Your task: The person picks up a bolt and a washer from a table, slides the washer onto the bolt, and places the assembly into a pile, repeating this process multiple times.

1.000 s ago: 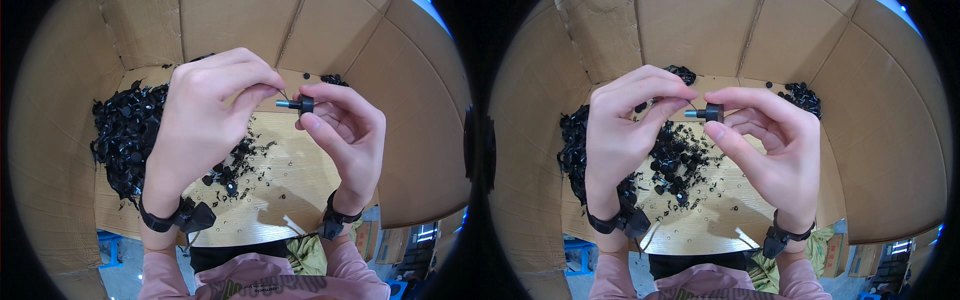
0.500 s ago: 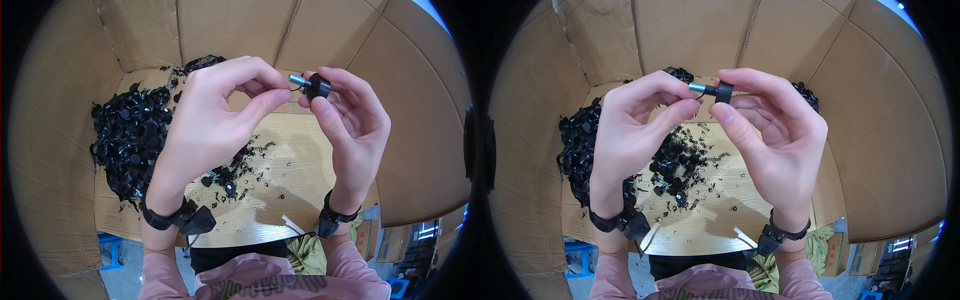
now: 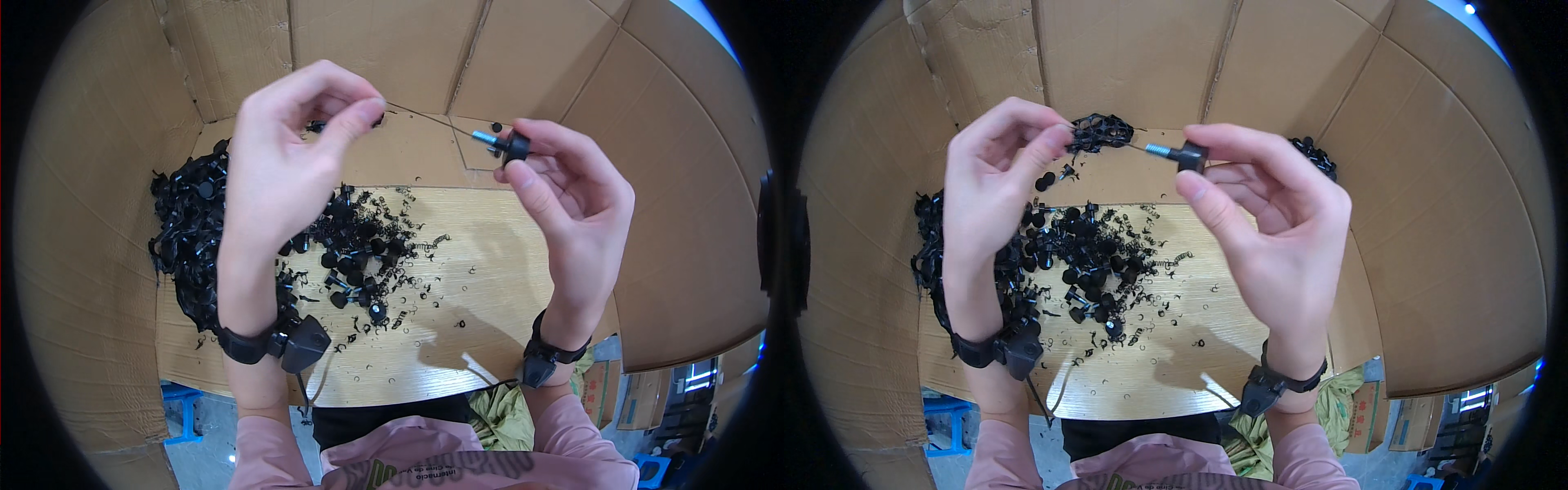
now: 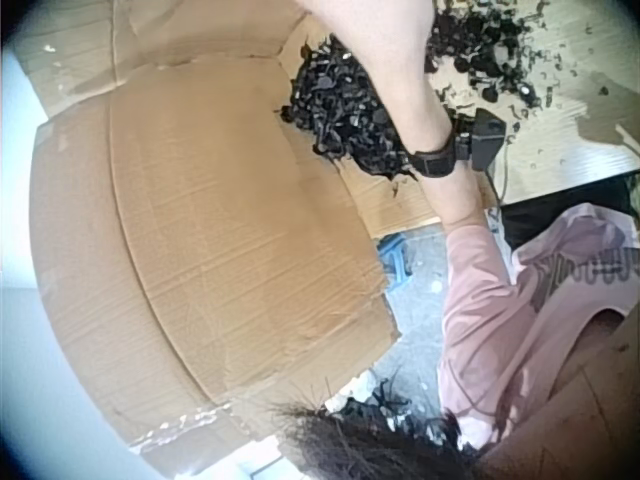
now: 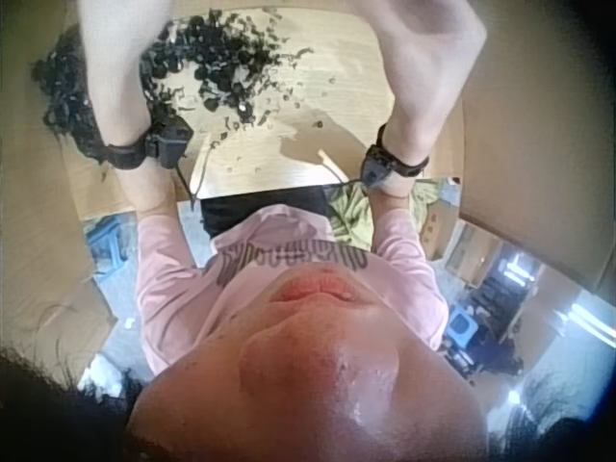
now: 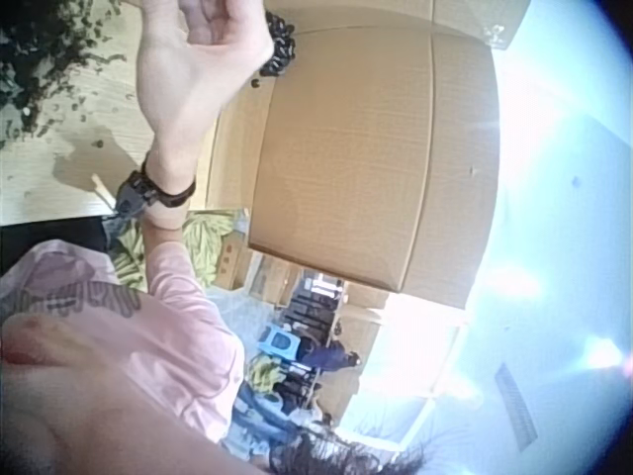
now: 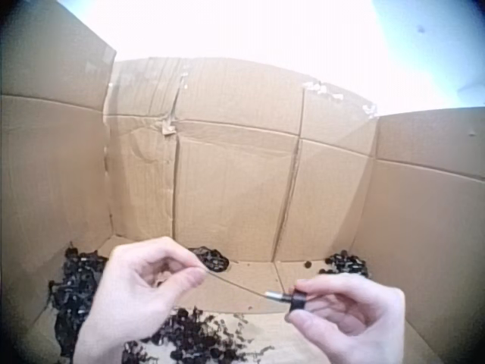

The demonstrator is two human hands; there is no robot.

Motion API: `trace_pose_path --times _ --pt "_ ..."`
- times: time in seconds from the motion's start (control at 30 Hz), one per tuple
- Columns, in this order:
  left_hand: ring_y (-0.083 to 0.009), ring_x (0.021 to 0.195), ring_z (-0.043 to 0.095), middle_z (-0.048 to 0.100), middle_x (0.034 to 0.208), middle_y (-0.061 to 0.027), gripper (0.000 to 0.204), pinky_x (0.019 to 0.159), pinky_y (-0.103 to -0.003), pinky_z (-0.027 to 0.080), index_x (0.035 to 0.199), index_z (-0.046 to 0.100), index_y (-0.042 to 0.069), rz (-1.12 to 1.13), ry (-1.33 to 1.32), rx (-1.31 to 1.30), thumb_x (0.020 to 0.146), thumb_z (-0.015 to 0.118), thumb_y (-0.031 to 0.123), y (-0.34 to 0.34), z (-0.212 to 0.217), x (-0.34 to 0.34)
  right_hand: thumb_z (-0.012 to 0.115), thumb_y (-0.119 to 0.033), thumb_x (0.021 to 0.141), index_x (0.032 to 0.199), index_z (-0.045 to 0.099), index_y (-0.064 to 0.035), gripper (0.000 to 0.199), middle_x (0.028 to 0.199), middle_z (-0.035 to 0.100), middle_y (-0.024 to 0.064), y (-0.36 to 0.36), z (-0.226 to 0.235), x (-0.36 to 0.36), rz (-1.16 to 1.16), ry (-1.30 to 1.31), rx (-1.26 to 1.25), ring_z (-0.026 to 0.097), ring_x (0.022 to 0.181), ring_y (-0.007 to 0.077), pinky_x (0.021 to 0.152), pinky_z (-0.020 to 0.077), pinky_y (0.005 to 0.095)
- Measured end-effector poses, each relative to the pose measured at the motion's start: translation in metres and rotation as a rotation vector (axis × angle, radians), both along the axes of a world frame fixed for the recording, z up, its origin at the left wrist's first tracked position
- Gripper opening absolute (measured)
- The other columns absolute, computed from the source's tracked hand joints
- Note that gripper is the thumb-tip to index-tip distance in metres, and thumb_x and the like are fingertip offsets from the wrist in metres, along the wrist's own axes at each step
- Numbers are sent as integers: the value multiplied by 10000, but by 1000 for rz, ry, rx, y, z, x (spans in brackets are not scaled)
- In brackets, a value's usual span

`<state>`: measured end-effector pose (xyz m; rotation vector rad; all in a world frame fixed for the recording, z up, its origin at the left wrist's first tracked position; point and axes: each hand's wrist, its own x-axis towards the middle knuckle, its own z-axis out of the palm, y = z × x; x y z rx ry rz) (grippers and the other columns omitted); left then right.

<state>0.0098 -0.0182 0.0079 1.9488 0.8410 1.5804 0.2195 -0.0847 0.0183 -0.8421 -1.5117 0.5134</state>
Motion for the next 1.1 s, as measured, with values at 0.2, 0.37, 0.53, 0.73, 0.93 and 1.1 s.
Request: trace_pose_path --times 0.2,0.37,0.53,0.73,0.93,1.1 --pt "-83 784 580 631 836 -31 74 734 -217 463 918 620 -12 20 27 -13 873 631 45 0 2 -9 655 40 814 1099 608 55 289 969 655 126 1 5 16 -52 72 -19 662 835 160 741 528 223" --pt "-80 740 585 644 796 -23 74 716 -210 467 898 647 -5 105 -115 17 854 652 55 14 -4 -25 658 24 820 1106 609 47 291 953 663 130 3 8 35 -58 57 3 669 830 170 731 524 220" --pt "-110 879 586 638 910 -53 111 833 -235 453 958 628 0 240 -175 0 890 621 88 19 -4 -62 666 -13 827 1109 607 41 293 941 664 130 6 9 49 -77 20 -46 666 828 166 757 517 230" --pt "-138 941 597 649 991 -93 177 894 -253 447 1028 630 -9 470 -371 29 900 616 113 35 -10 -109 663 -49 839 1121 604 37 300 954 663 136 8 12 69 -91 51 -49 665 831 171 782 520 256" --pt "-246 1067 601 630 1060 -200 200 952 -304 458 1062 578 -15 30 -671 49 940 544 140 10 11 -68 650 3 830 1102 599 44 280 980 657 141 13 8 35 -200 25 22 663 881 176 800 524 250" --pt "-239 1015 597 572 1079 -174 270 889 -292 499 1138 511 -16 -600 -521 31 991 421 191 -14 16 -27 636 63 815 1088 573 62 280 1039 633 148 8 2 9 -25 30 35 652 932 192 837 530 261"
